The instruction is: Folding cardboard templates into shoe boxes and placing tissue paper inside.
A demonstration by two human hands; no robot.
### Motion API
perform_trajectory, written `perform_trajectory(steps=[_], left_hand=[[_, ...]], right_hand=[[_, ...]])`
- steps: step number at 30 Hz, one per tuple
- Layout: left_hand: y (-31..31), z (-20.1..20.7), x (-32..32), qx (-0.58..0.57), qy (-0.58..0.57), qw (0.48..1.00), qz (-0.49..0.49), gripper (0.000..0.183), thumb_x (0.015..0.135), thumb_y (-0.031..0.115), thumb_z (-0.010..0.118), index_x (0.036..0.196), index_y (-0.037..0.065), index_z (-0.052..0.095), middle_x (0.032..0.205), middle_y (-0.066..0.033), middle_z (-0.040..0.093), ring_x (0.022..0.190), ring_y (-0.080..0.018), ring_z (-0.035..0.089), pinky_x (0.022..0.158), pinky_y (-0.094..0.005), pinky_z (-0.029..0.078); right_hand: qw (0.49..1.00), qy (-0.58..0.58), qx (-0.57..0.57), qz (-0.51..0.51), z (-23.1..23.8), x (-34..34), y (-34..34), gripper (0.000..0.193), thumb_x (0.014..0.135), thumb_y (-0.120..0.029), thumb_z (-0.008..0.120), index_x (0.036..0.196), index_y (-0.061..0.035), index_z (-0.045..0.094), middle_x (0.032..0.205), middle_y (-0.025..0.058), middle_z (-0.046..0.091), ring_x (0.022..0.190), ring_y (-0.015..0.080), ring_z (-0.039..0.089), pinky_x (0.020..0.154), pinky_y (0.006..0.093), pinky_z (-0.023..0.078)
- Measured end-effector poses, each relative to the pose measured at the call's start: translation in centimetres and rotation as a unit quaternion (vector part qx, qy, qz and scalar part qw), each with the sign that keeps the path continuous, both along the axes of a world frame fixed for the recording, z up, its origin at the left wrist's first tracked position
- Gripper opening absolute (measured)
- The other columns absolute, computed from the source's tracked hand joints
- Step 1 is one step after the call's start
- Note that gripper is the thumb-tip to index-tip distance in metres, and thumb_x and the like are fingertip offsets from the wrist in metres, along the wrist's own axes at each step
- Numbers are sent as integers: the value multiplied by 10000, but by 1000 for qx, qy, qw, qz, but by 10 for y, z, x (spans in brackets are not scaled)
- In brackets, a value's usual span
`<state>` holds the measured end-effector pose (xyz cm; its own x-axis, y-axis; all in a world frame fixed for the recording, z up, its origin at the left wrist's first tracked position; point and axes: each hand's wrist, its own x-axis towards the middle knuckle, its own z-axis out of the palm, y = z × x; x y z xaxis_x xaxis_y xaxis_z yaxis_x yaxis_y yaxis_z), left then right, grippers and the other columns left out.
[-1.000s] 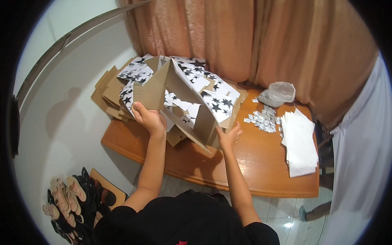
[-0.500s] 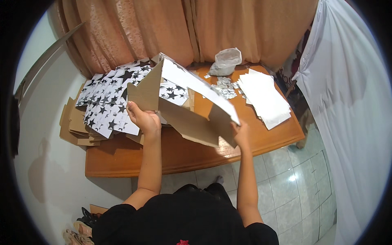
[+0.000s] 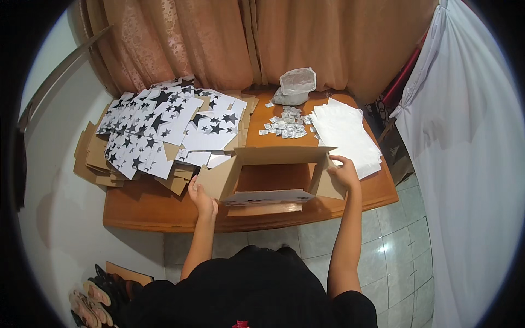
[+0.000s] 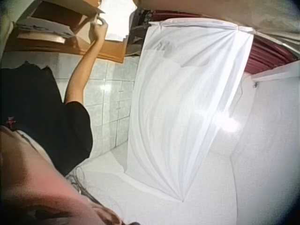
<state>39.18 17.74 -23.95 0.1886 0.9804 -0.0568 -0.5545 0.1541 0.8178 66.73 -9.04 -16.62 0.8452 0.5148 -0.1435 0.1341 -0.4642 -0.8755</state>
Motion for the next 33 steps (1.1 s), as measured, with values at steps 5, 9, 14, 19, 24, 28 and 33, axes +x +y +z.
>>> perform_trajectory(steps=[5,9,14,19,24,28,33], left_hand=[[-18,-4,21,-80,-23,994,67,262,940,16,254,1184,44,345,1213,-184,434,1103,-263,492,943,-376,430],[-19,-32,26,-102,-12,991,86,231,942,21,267,1143,60,374,1154,-164,476,1067,-257,511,920,-371,446],[-31,-52,34,-88,80,988,102,191,943,29,288,1073,36,427,1089,-141,510,1027,-245,530,893,-347,446],[-27,-71,14,47,304,950,44,187,906,102,437,1004,46,586,1211,-150,479,1097,-263,488,915,-355,398],[-48,3,23,206,638,740,54,291,796,238,601,1049,96,628,1339,-187,370,1282,-330,268,1027,-529,173],[-38,26,35,350,647,660,-153,553,701,437,675,1124,88,607,1399,-210,290,1348,-394,79,987,-666,-49],[-32,21,43,324,743,521,-268,1229,461,795,602,1325,-45,359,1456,-260,99,1354,-398,-97,955,-665,-135]], right_hand=[[994,10,-30,101,-23,36,1,450,721,33,628,1162,-50,592,750,110,654,655,123,602,604,241,474],[985,41,-52,158,-41,56,8,456,724,27,646,1172,-23,577,806,122,666,651,103,586,610,241,473],[991,11,-36,125,-90,85,3,461,719,3,674,1169,-21,578,853,106,667,687,105,589,623,249,475],[975,-117,-142,126,-81,73,8,451,726,-95,692,1167,-93,598,829,110,671,703,159,615,646,295,494],[907,-306,-287,39,-51,34,16,295,709,-246,710,981,-137,677,868,99,623,848,278,594,846,485,417],[832,-422,-361,13,-54,8,29,283,709,-298,704,899,-96,649,923,87,580,981,301,530,931,557,301],[865,-351,-359,18,-61,-13,39,425,741,-237,658,1078,-2,552,1003,147,555,955,309,537,920,500,354]])
